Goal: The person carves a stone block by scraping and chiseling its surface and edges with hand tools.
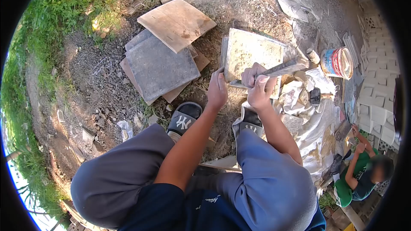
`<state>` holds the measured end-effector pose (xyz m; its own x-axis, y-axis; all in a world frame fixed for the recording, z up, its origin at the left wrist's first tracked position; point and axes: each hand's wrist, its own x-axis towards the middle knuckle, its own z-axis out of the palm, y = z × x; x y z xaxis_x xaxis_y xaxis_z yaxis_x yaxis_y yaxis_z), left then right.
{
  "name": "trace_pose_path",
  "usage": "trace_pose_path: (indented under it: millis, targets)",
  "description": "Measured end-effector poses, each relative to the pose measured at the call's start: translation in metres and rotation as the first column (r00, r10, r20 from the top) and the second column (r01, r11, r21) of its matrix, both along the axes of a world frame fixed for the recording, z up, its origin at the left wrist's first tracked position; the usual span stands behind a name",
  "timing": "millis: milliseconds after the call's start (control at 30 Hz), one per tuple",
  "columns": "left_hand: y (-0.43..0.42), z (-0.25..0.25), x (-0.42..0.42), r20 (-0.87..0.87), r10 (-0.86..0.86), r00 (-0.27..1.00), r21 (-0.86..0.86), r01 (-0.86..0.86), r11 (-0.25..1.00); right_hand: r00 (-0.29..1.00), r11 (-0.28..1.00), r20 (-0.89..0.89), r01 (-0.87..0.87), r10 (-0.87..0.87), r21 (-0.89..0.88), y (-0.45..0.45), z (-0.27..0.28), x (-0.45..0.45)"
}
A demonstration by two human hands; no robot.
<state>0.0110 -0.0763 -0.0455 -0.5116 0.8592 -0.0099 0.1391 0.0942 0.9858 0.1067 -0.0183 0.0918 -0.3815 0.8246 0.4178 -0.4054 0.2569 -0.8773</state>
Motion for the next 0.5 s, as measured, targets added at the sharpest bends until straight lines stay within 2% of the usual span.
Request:
trace_pose_path:
  millis: [33,67,100,233,367,433,467,500]
  targets:
    - [0.002,-0.004,-0.001,-0.019,0.006,1.000,0.016,-0.006,1.000,0.999,0.999,-0.003,0.040,-0.040,-0.004,0.003,0.010,-0.002]
    - [0.002,-0.010,-0.001,-0.061,0.011,0.998,0.034,-0.009,0.999,0.993,0.999,-0.112,-0.034,0.035,0.015,0.008,0.012,0.007]
    - [-0.006,-0.009,0.000,-0.051,0.010,0.999,0.006,-0.009,1.000,0.989,0.999,-0.144,0.030,-0.023,0.042,0.004,0.015,0.010]
    - [0.001,0.003,-0.001,-0.009,0.006,1.000,-0.018,-0.006,1.000,0.997,0.997,-0.038,-0.072,0.070,-0.037,-0.001,-0.017,0.007]
    - [0.004,-0.007,-0.001,0.013,-0.007,1.000,0.031,0.006,0.999,0.994,0.994,0.078,0.082,-0.076,-0.071,0.012,-0.010,0.014]
    - [-0.005,-0.014,0.003,0.023,0.006,1.000,0.032,-0.007,0.999,0.982,0.999,-0.189,-0.025,0.018,-0.036,0.012,0.021,0.018]
    - [-0.006,-0.012,0.002,0.020,0.010,1.000,0.020,-0.010,1.000,0.994,0.993,-0.093,0.040,-0.050,-0.113,0.005,0.025,0.022]
    - [0.000,-0.008,0.001,0.012,0.010,1.000,0.028,-0.011,1.000,0.994,0.993,-0.093,0.045,-0.056,-0.109,0.005,0.014,0.023]
